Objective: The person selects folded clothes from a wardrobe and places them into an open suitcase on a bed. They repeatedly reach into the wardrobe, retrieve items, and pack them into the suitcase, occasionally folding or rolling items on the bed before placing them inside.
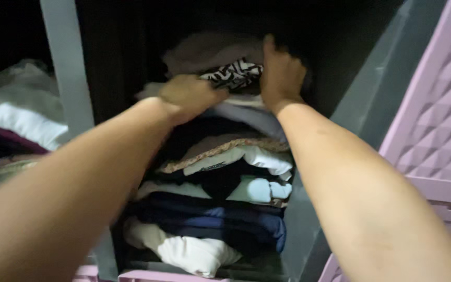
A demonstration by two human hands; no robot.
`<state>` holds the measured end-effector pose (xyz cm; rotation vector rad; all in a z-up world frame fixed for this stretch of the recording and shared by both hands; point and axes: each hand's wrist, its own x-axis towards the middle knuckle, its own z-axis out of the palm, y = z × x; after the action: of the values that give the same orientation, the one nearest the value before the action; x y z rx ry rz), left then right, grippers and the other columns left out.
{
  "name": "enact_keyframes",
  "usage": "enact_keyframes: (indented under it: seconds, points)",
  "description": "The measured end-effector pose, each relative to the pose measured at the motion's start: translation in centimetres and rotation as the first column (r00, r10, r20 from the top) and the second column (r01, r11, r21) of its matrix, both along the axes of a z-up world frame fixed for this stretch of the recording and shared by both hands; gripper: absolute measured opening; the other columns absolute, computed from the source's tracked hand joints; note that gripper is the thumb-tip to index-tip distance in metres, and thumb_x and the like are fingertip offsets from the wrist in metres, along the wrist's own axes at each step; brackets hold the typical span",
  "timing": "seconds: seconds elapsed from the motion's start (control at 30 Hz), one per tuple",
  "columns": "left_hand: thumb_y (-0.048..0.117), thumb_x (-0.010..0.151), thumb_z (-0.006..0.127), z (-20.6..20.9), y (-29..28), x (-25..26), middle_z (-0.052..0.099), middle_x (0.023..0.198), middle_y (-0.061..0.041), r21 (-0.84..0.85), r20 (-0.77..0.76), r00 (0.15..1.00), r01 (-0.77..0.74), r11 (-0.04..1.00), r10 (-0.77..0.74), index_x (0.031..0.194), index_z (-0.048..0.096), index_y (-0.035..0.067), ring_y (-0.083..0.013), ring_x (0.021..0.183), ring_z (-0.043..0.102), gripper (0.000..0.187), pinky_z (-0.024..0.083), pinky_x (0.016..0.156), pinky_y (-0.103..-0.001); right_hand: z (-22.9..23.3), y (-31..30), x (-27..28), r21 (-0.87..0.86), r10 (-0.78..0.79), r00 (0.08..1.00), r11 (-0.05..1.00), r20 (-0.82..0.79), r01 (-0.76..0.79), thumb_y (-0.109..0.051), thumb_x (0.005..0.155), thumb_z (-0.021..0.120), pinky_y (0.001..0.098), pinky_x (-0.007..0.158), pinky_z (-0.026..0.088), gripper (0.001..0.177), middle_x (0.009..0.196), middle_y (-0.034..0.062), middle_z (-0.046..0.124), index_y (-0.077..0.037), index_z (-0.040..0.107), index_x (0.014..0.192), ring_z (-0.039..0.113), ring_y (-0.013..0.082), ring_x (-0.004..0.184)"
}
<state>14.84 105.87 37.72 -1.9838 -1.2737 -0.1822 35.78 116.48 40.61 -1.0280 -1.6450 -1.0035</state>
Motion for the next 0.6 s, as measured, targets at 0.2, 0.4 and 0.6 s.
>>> enact_keyframes:
  seconds: [0.2, 0.4, 0.6]
  points:
    - [0.001, 0.085, 0.067, -2.4, -6.1, -1.0, 0.070, 0.110, -0.016, -0.177, 0.259, 0.966, 0.021, 0.984, 0.026, 0.143, 0.049, 0.025, -0.0344, 0.096, 0.074, 0.065, 0.061, 0.079, -0.046, -0.5, 0.9, 0.7, -0.121, -0.001, 0.993, 0.993, 0.118, 0.016, -0.004, 0.088, 0.071, 0.0562, 0.077, 0.058, 0.056, 0.109, 0.0203, 0.072, -0.015, 0.051, 0.140, 0.072, 0.0445, 0.095]
    - [0.008, 0.083, 0.075, -6.3, -3.7, 2.0, 0.072, 0.111, -0.018, -0.294, 0.399, 0.908, -0.005, 0.956, 0.128, 0.148, 0.042, 0.021, -0.0344, 0.104, 0.071, 0.074, 0.057, 0.087, -0.048, -2.0, -1.0, 1.3, -0.471, 0.090, 0.981, 0.882, 0.169, 0.000, -0.018, 0.066, 0.090, 0.0581, 0.084, 0.053, 0.087, 0.132, 0.0245, 0.057, -0.023, 0.044, 0.140, 0.064, 0.0505, 0.102]
    - [0.004, 0.096, 0.061, -5.9, -5.0, 0.5, 0.072, 0.110, -0.020, -0.237, 0.366, 0.927, 0.002, 0.971, 0.088, 0.155, 0.044, 0.028, -0.0379, 0.102, 0.070, 0.065, 0.056, 0.087, -0.047, -1.6, 0.1, 0.3, -0.409, 0.098, 0.970, 0.912, 0.221, 0.001, -0.017, 0.081, 0.078, 0.0570, 0.080, 0.058, 0.064, 0.102, 0.0252, 0.073, -0.018, 0.048, 0.137, 0.071, 0.0461, 0.096]
